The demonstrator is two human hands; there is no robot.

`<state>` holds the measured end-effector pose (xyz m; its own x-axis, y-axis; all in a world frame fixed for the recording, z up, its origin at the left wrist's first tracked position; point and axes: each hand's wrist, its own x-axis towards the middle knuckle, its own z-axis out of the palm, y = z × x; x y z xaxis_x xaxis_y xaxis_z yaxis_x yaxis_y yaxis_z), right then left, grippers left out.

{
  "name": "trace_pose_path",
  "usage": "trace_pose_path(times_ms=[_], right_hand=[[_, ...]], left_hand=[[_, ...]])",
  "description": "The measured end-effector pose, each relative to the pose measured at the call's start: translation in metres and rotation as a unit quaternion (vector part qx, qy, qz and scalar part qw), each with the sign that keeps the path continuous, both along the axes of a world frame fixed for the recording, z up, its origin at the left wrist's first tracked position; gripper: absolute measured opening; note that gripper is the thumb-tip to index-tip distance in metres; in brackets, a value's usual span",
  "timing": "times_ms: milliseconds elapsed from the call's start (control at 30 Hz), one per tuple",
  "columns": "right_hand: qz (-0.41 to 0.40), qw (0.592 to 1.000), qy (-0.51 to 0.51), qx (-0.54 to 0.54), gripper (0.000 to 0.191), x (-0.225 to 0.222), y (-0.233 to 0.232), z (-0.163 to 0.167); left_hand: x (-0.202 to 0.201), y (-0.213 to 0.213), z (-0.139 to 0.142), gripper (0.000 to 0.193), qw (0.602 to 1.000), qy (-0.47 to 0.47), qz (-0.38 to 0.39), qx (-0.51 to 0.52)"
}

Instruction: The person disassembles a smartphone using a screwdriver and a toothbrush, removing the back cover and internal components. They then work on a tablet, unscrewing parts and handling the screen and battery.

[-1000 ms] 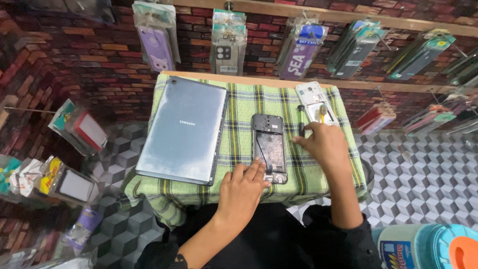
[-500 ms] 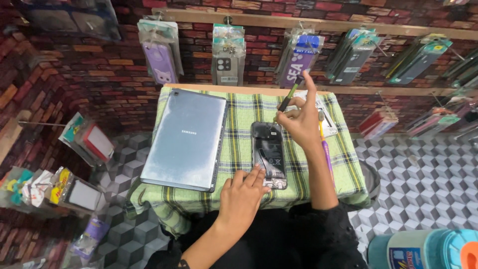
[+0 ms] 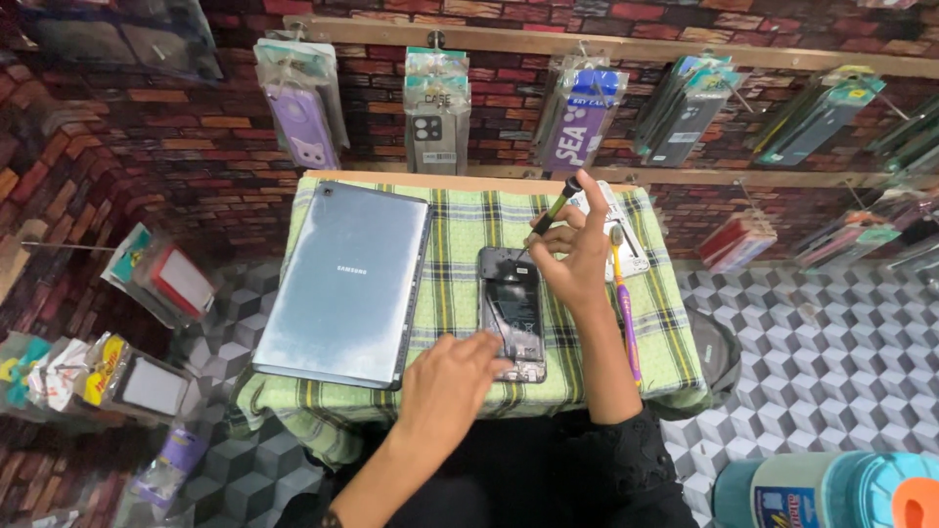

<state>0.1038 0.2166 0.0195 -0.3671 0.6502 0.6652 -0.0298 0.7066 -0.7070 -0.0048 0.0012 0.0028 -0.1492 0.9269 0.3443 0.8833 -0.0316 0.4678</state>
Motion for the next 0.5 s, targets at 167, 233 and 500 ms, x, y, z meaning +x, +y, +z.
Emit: trace_pose_path(times_ms=[167,233,500], right_hand=[[-0.004,1.0,0.01,0.007,0.088,-0.002,-0.006,-0.001],[-0.008,1.0,0.02,0.011,0.088,-0.002,-0.009,-0.001],[0.002,0.999,-0.002,0.053,0.089,-0.001,-0.011,0.0]], left_hand=[[-0.011,0.062,0.016,0.025,0.991,-0.006,0.055,0.122],[-0.019,0.088,0.022,0.027,0.984,0.029,0.1,0.145],[-0.032,0.112,0.025,0.035,0.99,-0.067,0.123,0.005]])
